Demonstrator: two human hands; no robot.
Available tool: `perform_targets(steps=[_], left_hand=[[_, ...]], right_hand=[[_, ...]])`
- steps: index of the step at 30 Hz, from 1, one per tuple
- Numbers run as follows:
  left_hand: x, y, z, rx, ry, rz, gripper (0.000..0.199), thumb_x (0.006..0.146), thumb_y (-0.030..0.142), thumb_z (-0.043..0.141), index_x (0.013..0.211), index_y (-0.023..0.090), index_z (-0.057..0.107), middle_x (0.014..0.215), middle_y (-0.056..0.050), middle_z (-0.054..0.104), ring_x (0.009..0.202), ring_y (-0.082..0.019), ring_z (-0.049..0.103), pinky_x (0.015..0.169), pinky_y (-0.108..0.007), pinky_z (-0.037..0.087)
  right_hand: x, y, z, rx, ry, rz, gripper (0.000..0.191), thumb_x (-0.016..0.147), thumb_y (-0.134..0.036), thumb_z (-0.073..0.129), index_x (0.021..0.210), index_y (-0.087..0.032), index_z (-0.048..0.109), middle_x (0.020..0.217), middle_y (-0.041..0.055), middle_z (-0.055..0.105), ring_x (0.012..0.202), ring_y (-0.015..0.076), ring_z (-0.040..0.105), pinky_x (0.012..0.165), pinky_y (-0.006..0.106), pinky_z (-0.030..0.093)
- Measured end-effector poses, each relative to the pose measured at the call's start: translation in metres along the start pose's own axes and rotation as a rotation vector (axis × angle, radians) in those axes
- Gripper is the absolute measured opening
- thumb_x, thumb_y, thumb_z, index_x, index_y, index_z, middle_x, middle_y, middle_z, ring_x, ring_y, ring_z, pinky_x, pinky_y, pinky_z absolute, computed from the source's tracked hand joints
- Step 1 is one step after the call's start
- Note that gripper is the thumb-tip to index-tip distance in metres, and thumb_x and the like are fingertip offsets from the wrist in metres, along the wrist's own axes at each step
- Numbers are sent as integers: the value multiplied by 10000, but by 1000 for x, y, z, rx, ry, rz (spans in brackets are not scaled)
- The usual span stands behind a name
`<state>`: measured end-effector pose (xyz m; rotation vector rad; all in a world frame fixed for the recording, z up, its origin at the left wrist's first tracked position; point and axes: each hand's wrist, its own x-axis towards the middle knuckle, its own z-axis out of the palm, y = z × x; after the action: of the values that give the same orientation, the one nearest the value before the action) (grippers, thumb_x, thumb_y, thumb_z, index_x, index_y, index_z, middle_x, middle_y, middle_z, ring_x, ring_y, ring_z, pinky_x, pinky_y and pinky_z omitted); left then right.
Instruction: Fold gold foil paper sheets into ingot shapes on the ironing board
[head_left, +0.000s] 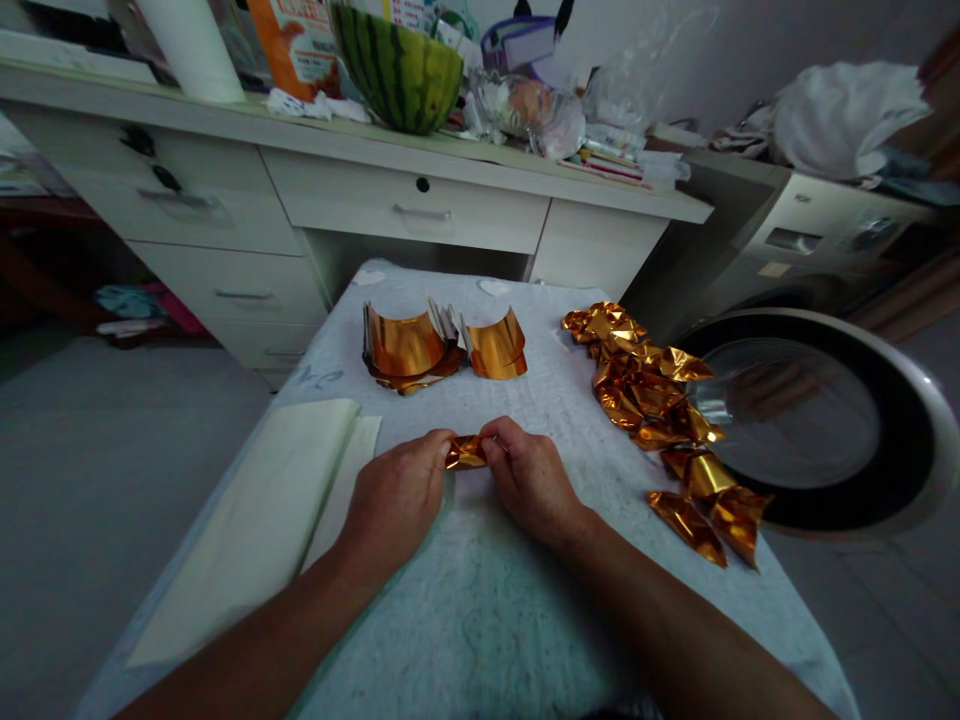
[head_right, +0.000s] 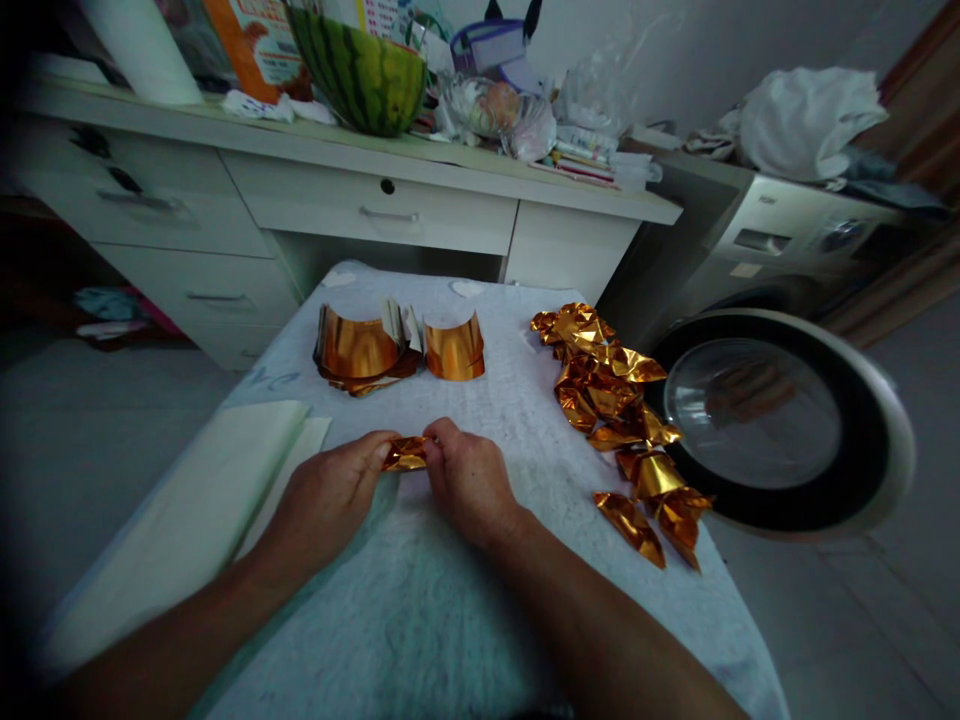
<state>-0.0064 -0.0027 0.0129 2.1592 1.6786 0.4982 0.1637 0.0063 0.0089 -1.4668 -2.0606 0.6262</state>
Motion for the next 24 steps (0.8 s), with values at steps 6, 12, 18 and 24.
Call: perform_targets(steps=[6,12,18,24], left_hand=[[0,-2,-1,39,16,-4,327,976,216,297,1004,195,622,900,-57,733,850,-225,694,724,-313,463],[-1,1,-1,99,-17,-3,319,981,212,303,1015,201,620,882,-50,741,824,-220,700,696,-301,460],[-2,5,-1,127,-41,-4,324,974,192,314,1092,205,616,913,-56,751,852,-217,708,723,-302,481],[0,2,0,178,-17,-38,318,950,158,330,1099,176,611,941,-88,754,895,-246,710,746,-324,502]], right_hand=[[-1,-4,2,-11,-40,-14,183,956,-211,410,985,-187,589,724,22,669,625,156,618,610,235,392],[-2,-1,1,-15,3,-29,184,965,-227,411,1038,-197,576,731,12,682,614,147,610,608,234,380],[-2,-2,2,-56,20,7,212,963,-217,399,1066,-190,582,769,29,707,638,156,630,623,242,395],[-3,-5,5,-39,-26,-65,245,968,-223,401,1136,-186,576,807,39,712,670,162,644,630,244,424]])
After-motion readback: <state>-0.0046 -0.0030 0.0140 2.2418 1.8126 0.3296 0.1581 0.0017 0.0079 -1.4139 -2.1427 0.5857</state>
